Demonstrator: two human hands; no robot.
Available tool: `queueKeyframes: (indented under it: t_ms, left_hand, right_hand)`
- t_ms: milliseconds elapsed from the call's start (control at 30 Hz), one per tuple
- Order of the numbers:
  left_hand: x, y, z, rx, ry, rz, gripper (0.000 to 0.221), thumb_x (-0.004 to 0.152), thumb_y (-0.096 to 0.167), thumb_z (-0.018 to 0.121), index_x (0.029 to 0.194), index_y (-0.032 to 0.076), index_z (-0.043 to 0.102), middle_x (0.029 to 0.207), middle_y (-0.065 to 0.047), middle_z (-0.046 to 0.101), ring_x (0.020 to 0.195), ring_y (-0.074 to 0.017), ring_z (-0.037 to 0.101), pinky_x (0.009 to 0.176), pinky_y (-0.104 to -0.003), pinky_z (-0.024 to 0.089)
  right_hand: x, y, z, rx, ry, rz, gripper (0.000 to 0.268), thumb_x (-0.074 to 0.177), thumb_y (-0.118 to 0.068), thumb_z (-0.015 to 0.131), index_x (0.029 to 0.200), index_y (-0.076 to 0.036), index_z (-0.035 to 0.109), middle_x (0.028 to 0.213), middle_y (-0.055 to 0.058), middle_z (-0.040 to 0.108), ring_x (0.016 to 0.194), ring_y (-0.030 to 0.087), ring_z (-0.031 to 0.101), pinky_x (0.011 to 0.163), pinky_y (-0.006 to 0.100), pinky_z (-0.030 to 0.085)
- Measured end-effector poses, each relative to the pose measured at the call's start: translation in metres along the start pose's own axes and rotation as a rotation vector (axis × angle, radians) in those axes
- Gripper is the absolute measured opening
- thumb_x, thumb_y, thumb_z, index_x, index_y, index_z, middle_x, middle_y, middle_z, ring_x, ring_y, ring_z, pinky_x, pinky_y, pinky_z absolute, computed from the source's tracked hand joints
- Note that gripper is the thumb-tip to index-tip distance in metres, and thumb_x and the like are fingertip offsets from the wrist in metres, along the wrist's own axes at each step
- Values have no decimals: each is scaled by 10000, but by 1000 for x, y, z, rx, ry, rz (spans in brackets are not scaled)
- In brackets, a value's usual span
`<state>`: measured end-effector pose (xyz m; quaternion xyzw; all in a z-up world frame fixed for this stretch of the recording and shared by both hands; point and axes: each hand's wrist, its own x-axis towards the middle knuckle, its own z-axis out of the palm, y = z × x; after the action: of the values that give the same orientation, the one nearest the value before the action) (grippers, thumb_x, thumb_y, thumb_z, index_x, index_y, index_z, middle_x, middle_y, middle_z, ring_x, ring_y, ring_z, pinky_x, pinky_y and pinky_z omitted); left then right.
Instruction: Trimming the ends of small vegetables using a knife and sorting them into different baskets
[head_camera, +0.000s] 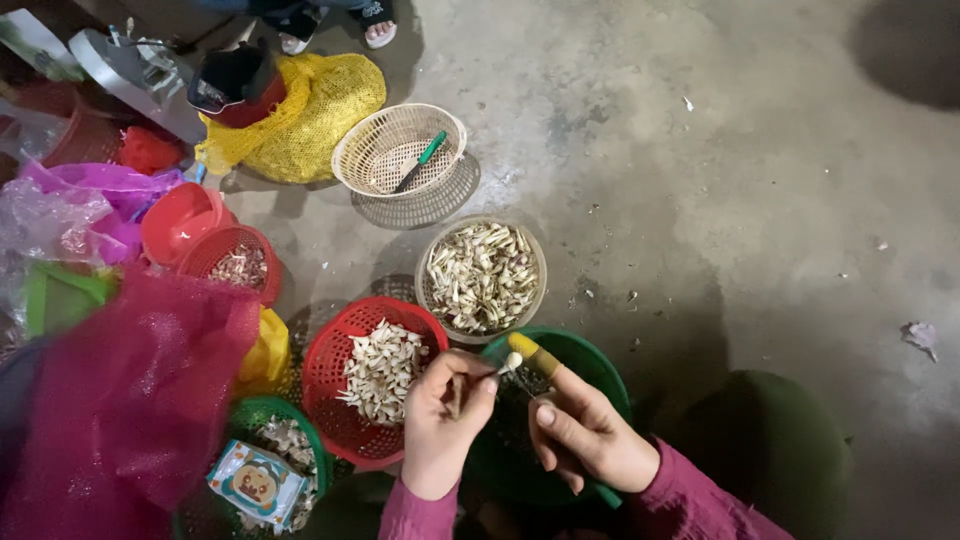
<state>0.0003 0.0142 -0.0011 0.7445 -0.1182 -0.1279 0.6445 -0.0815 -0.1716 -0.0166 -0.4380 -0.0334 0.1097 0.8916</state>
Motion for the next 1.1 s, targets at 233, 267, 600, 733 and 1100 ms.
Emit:
queueKeyframes:
  t_ms: [233,267,600,733,1100]
  left_hand:
    - [5,-36,16,-979,22,-240,218,966,-19,627,1179,-35,675,990,-102,696,778,-109,592,691,-203,472]
    - [6,-41,16,-959,50,-286,232,959,-2,644,1187,-26,679,1027,-101,703,843,-130,615,746,-226,486]
    - [17,-61,6,-605,-15,-170,60,1004,1,579,1042,46,567,944,-154,707,693,-159,603,626,-266,493]
    - [7,-9,4,-130,-127,-96,278,917,-66,552,1138,31,691,934,-68,720,715,-121,614,645,-243,512]
    - [-12,20,13,669,97,461,259,793,-81,669,1040,-7,637,954,-140,700,756,-302,676,683,-380,557]
  right_hand:
    - [5,17,4,-41,27,-1,661,1040,-156,499,1643,-90,235,662,76,601,446,107,453,336,197,375]
    - [4,18,4,-153,71,8,640,1031,-151,505,1624,-84,273,662,78,630,420,112,469,340,202,382]
    - [2,6,3,-296,46,-9,718,1021,-112,520,1644,-95,163,645,71,631,412,112,471,341,209,382]
    - [-1,3,1,-318,61,59,744,1016,-134,533,1655,-138,152,656,68,635,433,109,489,355,210,403]
    - [1,4,4,-534,121,71,585,982,-135,586,1543,-73,429,626,22,639,443,97,499,397,227,430]
